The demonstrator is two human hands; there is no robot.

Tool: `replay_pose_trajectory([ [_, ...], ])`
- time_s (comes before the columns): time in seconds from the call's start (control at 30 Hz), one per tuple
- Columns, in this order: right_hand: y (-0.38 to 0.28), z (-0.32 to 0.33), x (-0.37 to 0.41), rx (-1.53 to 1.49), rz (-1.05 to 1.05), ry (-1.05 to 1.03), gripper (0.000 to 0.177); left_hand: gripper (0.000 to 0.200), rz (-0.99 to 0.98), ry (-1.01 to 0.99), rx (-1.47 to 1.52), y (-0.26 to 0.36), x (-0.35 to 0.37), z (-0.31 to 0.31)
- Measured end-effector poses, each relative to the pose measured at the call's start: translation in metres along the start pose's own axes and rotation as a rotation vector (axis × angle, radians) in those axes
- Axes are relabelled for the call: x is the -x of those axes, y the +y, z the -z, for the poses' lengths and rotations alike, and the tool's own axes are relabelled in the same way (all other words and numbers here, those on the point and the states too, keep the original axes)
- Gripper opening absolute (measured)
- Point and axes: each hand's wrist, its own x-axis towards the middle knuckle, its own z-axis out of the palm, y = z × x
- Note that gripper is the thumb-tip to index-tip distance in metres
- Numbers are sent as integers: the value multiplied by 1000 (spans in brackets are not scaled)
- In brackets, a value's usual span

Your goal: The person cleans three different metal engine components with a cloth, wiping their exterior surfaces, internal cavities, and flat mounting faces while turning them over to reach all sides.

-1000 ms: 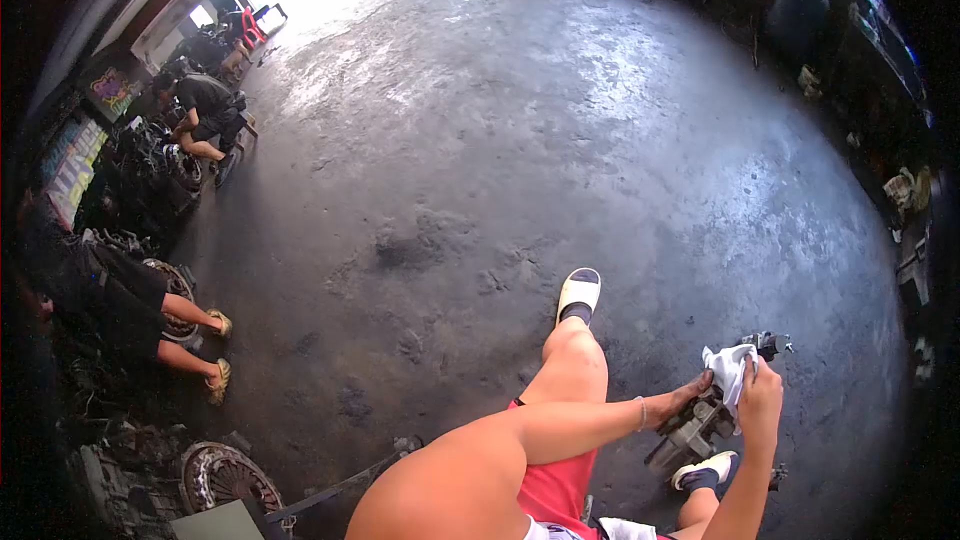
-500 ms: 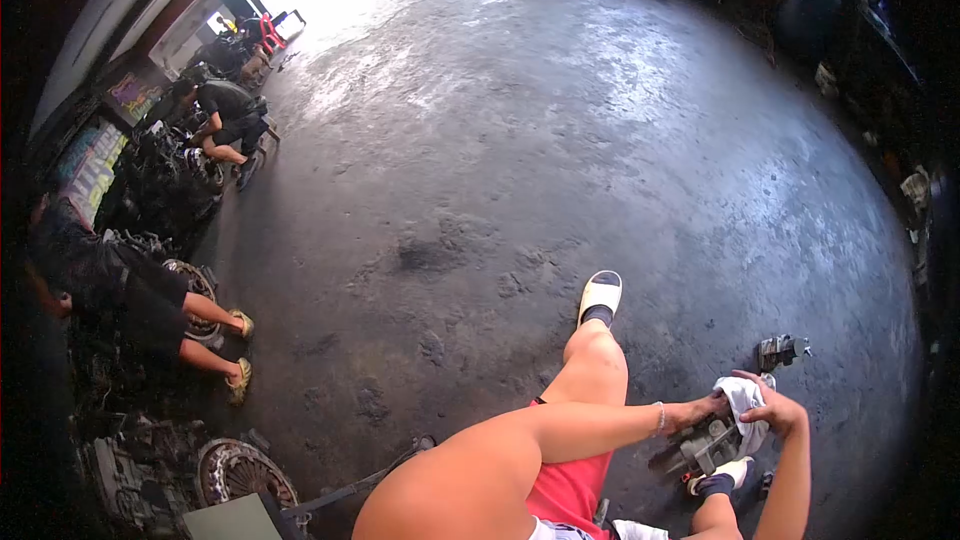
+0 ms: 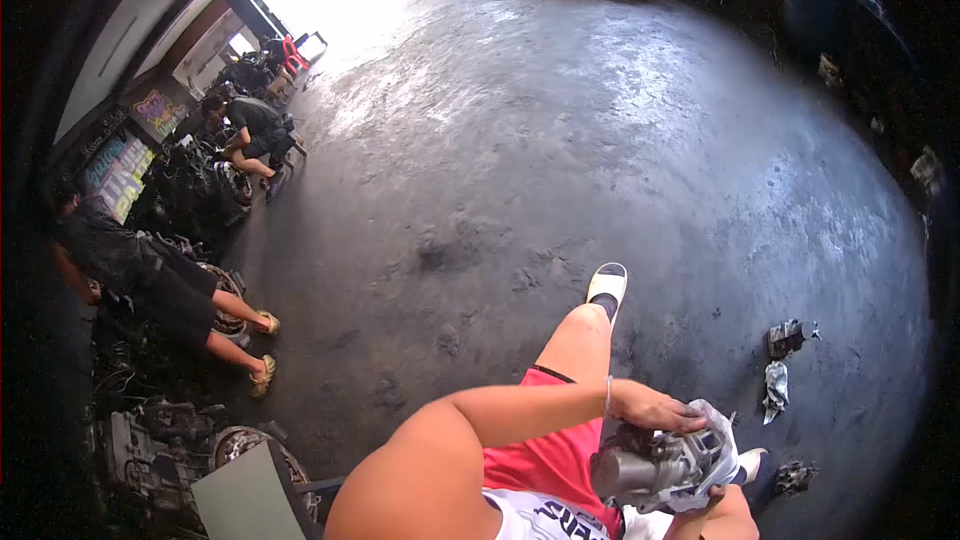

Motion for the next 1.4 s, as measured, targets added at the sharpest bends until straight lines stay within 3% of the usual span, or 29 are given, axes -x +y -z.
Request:
replay_pose_trajectory([
  [0.07,-1,1,0,-76,-109,5,89,71,-20,-166,-221,24,21,-8],
  [0.13,-2,4,1,-203,-330,22,88,66,98,-118,-56,-1,8,2],
  [0.2,-2,9,3,-324,-549,30,86,64,173,-73,54,11,18,-8],
  [0.3,-1,16,8,-523,-878,57,84,49,-317,242,-152,-57,-16,-11],
  [0.33,7,17,18,-526,-868,60,84,45,-331,308,-233,-47,-6,-25],
  [0.4,34,30,48,-359,-450,150,79,42,-479,437,-243,-52,-9,-42],
  [0.5,61,40,81,-85,148,252,71,55,-705,374,410,-73,-32,-56],
  [0.53,41,5,74,-262,128,262,66,55,-717,378,415,-70,-30,-60],
  [0.57,37,3,65,-257,120,256,66,58,-745,364,382,-64,-26,-66],
  [0.6,36,3,57,-153,166,193,65,62,-770,351,347,-60,-22,-69],
  [0.63,35,2,49,-52,214,130,65,75,-668,350,230,-63,-21,-69],
  [0.67,29,-17,43,-413,165,118,66,80,-719,386,112,-62,-22,-72],
  [0.7,29,-19,46,-418,163,120,66,87,-766,420,-7,-58,-21,-79],
  [0.73,25,-15,41,-411,152,111,66,101,-651,445,-234,-52,-17,-79],
  [0.77,22,-12,41,-406,142,99,67,101,-645,448,-239,-50,-18,-82],
  [0.83,15,-4,39,-393,127,69,67,108,-629,628,-866,-46,-20,-84],
  [0.9,5,-2,29,-379,109,31,68,114,-549,576,-896,-35,-15,-77],
  [1.07,7,-31,20,-345,52,-41,70,125,-610,502,-923,-19,-10,-86],
  [1.1,17,-62,21,-335,43,-58,71,127,-637,474,-893,-17,-9,-86],
  [1.3,8,-80,-3,-258,-27,-132,73,112,-676,545,-834,-16,-10,-95],
  [1.4,5,-82,-14,-219,-55,-149,74,96,-602,631,-1072,-9,1,-104],
])
